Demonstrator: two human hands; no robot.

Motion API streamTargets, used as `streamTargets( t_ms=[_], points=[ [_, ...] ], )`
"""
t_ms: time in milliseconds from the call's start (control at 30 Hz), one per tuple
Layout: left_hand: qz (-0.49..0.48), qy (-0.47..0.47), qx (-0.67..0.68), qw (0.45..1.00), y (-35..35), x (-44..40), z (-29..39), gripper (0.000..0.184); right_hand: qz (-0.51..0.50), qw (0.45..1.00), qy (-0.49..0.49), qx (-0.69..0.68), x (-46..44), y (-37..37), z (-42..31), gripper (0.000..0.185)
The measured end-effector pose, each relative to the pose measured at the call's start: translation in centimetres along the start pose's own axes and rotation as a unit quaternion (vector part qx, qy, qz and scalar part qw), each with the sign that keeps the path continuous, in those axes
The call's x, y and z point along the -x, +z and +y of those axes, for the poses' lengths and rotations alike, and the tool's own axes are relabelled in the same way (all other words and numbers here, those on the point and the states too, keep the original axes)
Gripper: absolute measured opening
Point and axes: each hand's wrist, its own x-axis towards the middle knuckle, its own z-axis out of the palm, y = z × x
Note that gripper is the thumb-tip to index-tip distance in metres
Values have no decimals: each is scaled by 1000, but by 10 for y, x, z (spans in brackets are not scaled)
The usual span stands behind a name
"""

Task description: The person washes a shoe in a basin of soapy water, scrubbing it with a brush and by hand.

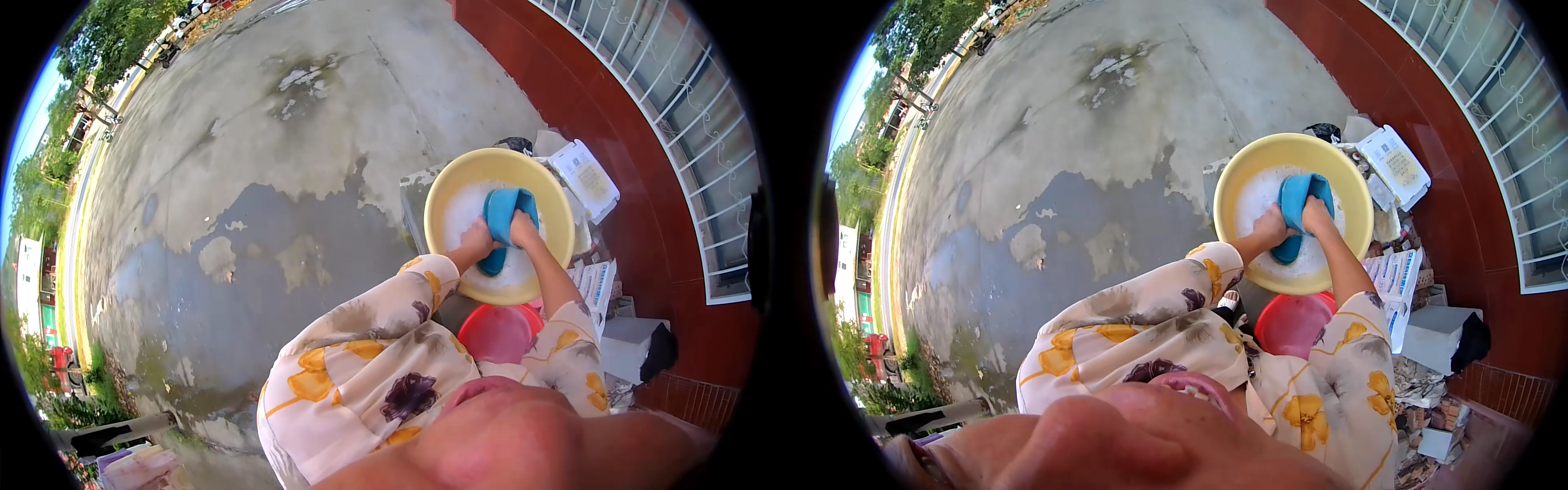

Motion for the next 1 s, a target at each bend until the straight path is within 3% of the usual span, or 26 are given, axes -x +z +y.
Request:
streamTargets(
  t_ms=[133, 200, 433, 533, 667, 733, 867, 933, 1000],
  points=[
    [11, 39, -32, 999, 9, -3, -14, 88, -80, 994, 21, -67, 23, -25, -7, 62],
    [17, 62, -47, 997, 11, -3, -17, 92, -159, 987, 21, 31, 31, -36, -9, 57],
    [19, 21, 3, 1000, 1, 3, -2, 81, 39, 997, 59, -8, 21, -20, -28, 54],
    [22, 21, -1, 1000, 4, 4, -5, 83, -14, 1000, -3, 13, 16, -16, -7, 56],
    [11, 51, -20, 998, 1, 7, -10, 86, -117, 992, 40, 29, 29, -30, -16, 58],
    [6, 66, 10, 998, -3, 8, -9, 86, -142, 989, 3, 34, 31, -38, -20, 58],
    [25, 73, 13, 997, -5, 11, -6, 86, -49, 997, 5, 61, 17, -14, -29, 47],
    [5, 38, -15, 999, -4, 4, -3, 87, 16, 996, 83, -18, 13, -16, -39, 53],
    [34, 15, 9, 999, -2, 4, 0, 80, 10, 997, 77, -30, 1, -9, -21, 62]
  ],
)
